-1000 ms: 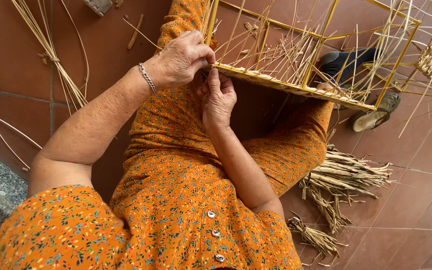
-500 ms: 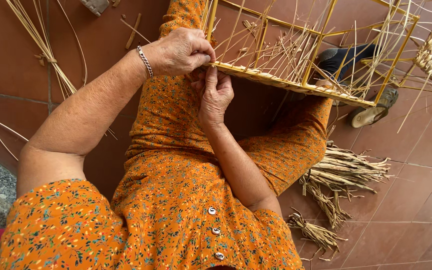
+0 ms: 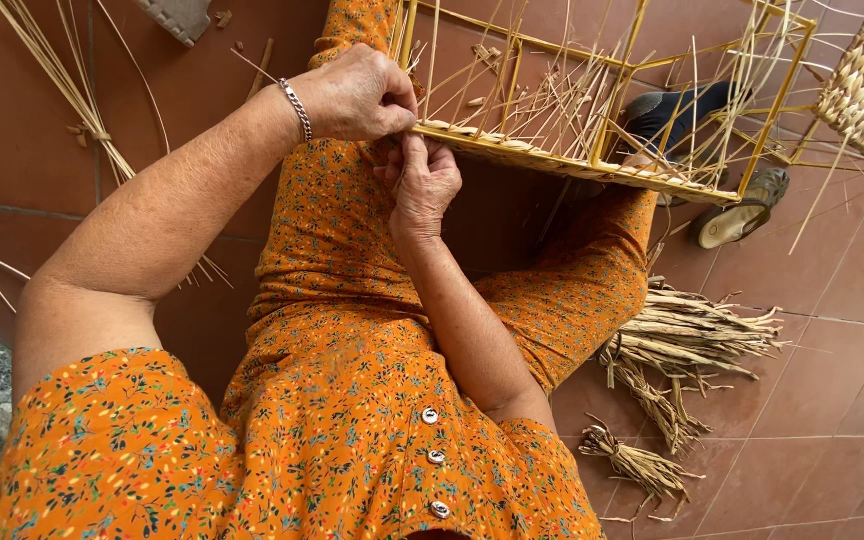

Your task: The person sits on the floor weaving dried water hyacinth strands around a bamboo frame basket. They trim excess strands with scissors, fold and tuck woven panels, and weave new strands through the frame to build up the basket sides.

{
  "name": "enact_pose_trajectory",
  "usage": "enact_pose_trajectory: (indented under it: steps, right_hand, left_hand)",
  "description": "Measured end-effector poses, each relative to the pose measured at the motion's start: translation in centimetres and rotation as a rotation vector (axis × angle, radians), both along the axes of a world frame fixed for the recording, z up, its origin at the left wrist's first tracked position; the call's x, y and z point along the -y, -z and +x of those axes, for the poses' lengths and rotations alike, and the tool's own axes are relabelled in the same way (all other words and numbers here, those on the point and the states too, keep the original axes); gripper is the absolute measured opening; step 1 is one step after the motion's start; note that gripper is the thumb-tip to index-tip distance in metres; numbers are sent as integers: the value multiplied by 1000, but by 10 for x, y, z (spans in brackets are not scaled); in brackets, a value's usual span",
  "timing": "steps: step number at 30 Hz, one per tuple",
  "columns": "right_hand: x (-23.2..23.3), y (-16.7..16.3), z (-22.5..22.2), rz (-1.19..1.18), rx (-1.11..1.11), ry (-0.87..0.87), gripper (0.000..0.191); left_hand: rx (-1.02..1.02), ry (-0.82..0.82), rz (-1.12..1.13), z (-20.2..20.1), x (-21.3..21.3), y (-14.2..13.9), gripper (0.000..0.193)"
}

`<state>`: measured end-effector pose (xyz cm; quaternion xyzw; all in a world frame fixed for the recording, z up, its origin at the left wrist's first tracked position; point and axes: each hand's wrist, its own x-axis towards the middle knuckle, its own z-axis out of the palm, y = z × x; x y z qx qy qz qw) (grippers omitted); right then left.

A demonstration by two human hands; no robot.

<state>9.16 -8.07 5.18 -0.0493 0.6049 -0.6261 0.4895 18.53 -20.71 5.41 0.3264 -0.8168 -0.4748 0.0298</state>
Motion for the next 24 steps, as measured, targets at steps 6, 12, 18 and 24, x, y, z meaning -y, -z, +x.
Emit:
enact_pose_trajectory:
  steps: [6,12,18,24]
  right_hand:
    - [-11,1,-3,-170,-49,-105,17]
    - [-35,1,-20,-147,-413,-276,21]
    - [-37,-5,-35,-190,-1070,-504,39]
    - [-26,3,-44,-212,-1103,-648,47]
  left_hand:
    - [8,-72,-224,-9,-14,8,10]
    - [-239,-211,-379,-1,-26,16,4]
    - [-371,-410,186,16,-28,6,12]
    - [-551,-459,719,22,-19,16,16]
